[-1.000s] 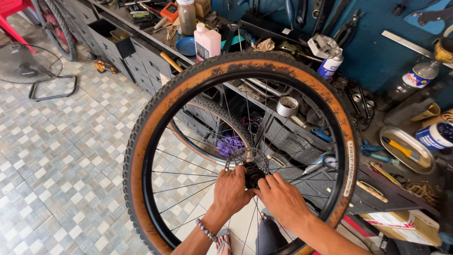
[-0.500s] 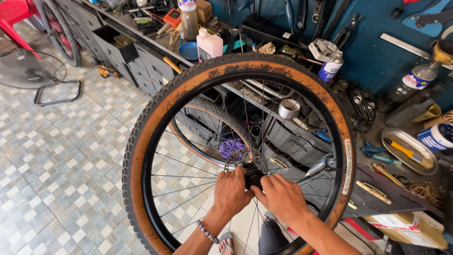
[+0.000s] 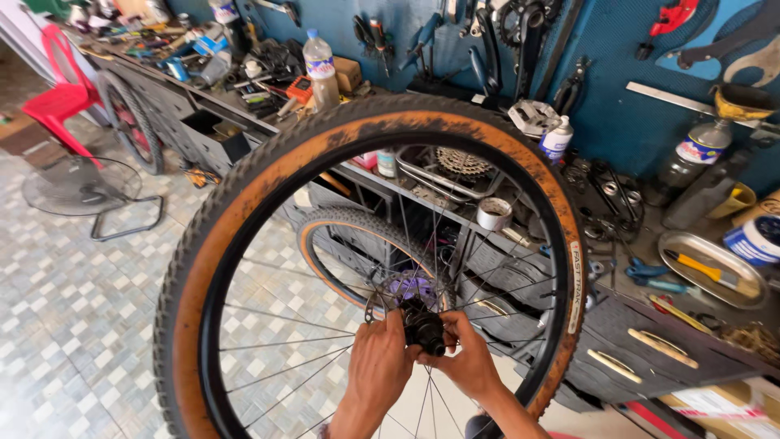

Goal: The person uses a hammer to tap a small metal component on the floor, then moves to a workbench to apply grease to the part. They then insert the greased component into the hub of a bicycle wheel and tighten it by hand.

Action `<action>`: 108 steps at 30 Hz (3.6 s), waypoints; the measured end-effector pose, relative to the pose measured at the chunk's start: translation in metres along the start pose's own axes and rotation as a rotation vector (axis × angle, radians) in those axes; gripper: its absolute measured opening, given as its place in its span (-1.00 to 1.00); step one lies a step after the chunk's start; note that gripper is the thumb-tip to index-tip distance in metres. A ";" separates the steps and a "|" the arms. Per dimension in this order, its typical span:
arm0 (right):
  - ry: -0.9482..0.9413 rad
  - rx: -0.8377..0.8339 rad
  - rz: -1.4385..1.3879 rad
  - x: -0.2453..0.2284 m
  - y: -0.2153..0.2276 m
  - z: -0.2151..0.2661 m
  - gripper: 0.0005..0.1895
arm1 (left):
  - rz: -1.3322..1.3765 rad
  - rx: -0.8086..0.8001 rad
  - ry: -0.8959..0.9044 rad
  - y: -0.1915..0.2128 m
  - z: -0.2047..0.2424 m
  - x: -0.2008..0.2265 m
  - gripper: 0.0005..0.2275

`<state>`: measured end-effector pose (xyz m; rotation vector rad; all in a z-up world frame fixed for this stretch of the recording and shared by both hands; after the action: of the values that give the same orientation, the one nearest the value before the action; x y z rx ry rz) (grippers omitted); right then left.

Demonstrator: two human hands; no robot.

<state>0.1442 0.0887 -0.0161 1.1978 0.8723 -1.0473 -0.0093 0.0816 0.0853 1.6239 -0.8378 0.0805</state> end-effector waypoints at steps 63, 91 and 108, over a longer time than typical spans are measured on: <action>0.005 -0.047 -0.283 -0.017 -0.010 0.002 -0.39 | 0.431 0.203 0.172 -0.017 0.027 -0.044 -0.56; 0.317 0.414 0.939 -0.123 0.075 0.100 -0.67 | 0.329 0.211 -0.137 -0.033 -0.001 0.071 -0.52; 0.196 0.433 1.006 -0.105 0.105 0.103 -0.62 | 0.275 0.182 -0.225 -0.052 -0.005 0.105 -0.48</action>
<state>0.2124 0.0096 0.1315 1.8359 0.0869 -0.2819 0.0986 0.0362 0.0955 1.6982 -1.2563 0.1744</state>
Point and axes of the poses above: each hand's wrist, its own z-axis away from the middle knuckle, its own y-axis out of the back of the hand, x = y × z, the point moved 10 cm from there along -z, towards the middle knuckle, and after that the axes turned 12 degrees about -y, right-handed, at the moved point
